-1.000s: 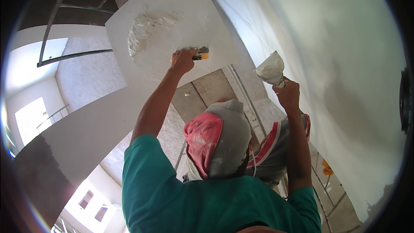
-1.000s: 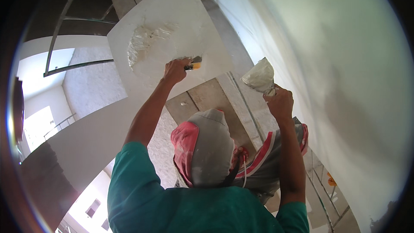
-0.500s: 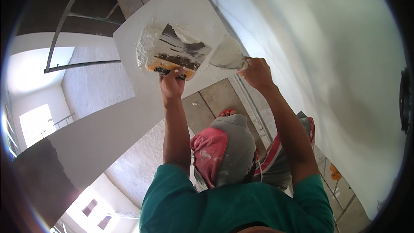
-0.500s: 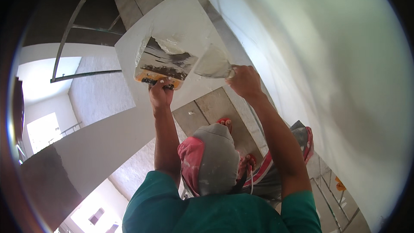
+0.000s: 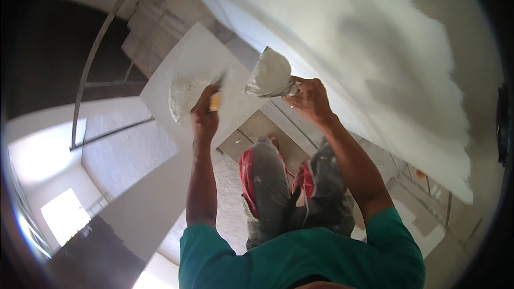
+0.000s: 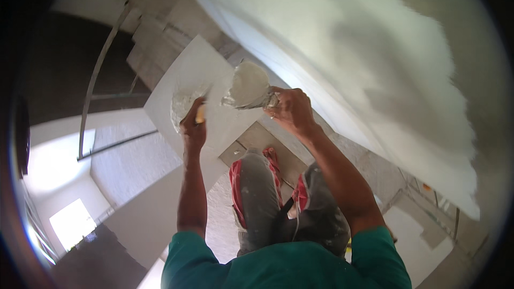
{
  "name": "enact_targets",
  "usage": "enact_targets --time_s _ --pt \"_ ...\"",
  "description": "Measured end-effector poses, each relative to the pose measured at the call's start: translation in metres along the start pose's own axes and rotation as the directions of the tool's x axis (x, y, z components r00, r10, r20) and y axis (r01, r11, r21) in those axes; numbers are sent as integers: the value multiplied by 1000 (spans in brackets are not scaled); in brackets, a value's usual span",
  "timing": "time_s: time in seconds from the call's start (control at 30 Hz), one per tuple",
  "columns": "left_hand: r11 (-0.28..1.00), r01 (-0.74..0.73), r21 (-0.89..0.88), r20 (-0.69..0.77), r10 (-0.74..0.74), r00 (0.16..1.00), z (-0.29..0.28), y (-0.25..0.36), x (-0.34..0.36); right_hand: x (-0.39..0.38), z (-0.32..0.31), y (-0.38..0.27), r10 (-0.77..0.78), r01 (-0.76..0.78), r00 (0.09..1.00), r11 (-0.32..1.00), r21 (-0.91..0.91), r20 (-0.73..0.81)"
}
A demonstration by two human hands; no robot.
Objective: The person applies white plaster to a ceiling using a trowel and hawk. They repeatedly scoop plaster from the hawk and spread it across the ceiling surface in smooth strokes while standing on a scaffold.
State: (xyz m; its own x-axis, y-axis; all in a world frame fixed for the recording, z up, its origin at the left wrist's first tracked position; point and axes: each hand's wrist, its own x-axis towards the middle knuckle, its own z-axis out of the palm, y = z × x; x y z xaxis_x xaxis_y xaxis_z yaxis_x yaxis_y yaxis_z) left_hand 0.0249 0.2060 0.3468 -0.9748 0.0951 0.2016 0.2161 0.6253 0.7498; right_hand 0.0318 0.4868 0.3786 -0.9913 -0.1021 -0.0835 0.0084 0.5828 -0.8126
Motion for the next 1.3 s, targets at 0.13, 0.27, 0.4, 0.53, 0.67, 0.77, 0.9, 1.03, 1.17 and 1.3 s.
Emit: enact_targets --time_s 0.13,0.27,0.4,0.53,0.67,0.77,0.9,1.03,1.17,1.3 --pt "621 530 -577 15 -641 767 -32 -15 -47 -70 -75 -25 -80 76 993 996 -48 -90" --pt "374 605 -703 45 -825 563 -55 119 -46 -156 -137 -66 200 -197 977 979 49 -76" --pt "324 688 -649 291 -730 618 -58 177 -41 -220 -187 -107 416 -394 902 903 168 -117" --pt "244 756 -608 506 -615 605 -68 280 -30 -283 -212 -140 407 -405 850 911 78 -334" --pt "133 806 -577 670 -488 560 -85 344 -15 -315 -242 -187 589 -471 709 805 362 -388" --pt "47 850 -524 788 -352 505 -102 389 -15 -331 -275 -229 739 -451 590 636 625 -325" --pt "21 889 -458 875 -168 455 -98 454 -21 -348 -295 -239 665 -315 508 735 600 -548" --pt "-42 931 -362 932 -26 361 -109 550 -45 -373 -331 -263 560 -214 416 826 522 -716" --pt "-57 958 -281 959 32 283 -115 634 -77 -404 -391 -302 445 -162 303 895 415 -842" --pt "-78 964 -254 960 100 261 -53 679 -133 -445 -404 -239 308 -77 339 951 300 -889"
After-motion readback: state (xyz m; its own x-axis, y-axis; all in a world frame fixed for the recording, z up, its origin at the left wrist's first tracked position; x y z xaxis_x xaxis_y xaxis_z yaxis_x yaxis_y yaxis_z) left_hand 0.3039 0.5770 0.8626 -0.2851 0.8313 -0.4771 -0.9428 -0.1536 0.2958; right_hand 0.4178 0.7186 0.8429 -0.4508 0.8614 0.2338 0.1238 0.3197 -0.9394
